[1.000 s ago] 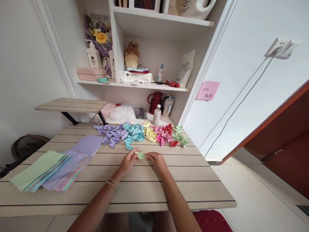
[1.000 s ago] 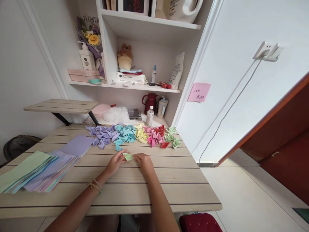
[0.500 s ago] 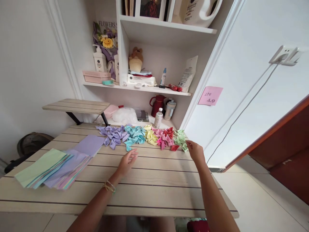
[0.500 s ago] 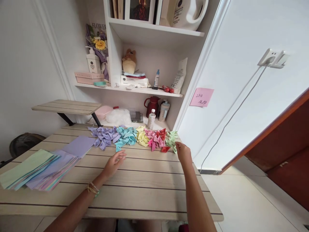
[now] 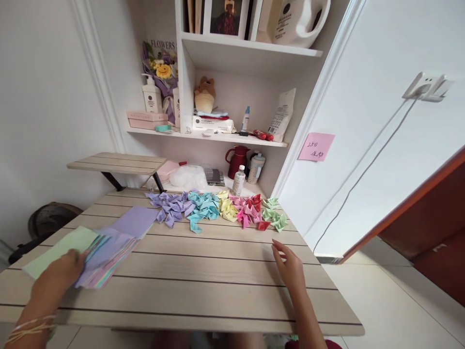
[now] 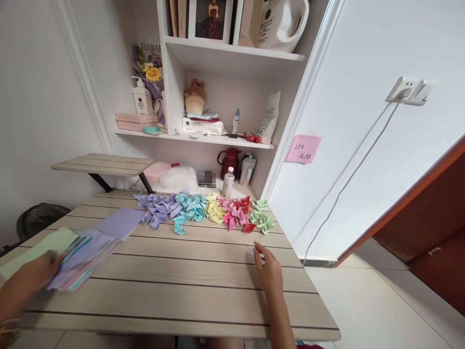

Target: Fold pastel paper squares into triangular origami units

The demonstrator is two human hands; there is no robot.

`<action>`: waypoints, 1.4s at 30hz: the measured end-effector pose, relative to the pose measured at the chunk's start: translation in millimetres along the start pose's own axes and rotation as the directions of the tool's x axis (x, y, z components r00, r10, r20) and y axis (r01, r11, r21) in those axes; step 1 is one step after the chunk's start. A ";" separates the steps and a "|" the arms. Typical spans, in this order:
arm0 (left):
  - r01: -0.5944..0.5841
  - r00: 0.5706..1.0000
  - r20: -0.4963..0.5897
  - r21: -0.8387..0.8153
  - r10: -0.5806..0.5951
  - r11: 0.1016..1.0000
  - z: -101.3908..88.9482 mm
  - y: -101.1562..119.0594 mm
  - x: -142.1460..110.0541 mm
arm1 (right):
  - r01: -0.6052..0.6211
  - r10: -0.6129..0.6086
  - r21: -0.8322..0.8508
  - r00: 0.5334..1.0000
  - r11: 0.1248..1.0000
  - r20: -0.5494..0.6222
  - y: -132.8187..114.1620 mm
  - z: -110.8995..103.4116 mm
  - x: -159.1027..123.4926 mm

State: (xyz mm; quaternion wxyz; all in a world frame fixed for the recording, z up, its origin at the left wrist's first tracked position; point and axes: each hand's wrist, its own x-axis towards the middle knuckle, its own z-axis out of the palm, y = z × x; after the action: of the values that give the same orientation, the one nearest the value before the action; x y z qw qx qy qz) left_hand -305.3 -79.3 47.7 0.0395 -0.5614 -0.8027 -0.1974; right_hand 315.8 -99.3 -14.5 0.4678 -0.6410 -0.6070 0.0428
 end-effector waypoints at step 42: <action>0.506 0.806 0.434 -0.858 0.403 -0.087 92.6 251.1 -61.8 | -0.562 0.051 0.718 0.800 0.411 0.598 -102.6 93.3 22.2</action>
State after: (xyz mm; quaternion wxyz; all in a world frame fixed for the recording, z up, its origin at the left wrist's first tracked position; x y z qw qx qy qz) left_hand -37.8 -27.3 13.5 -0.6457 -0.3931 -0.3731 -0.5379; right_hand 187.7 -47.9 11.7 0.5393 -0.3814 -0.4600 0.5933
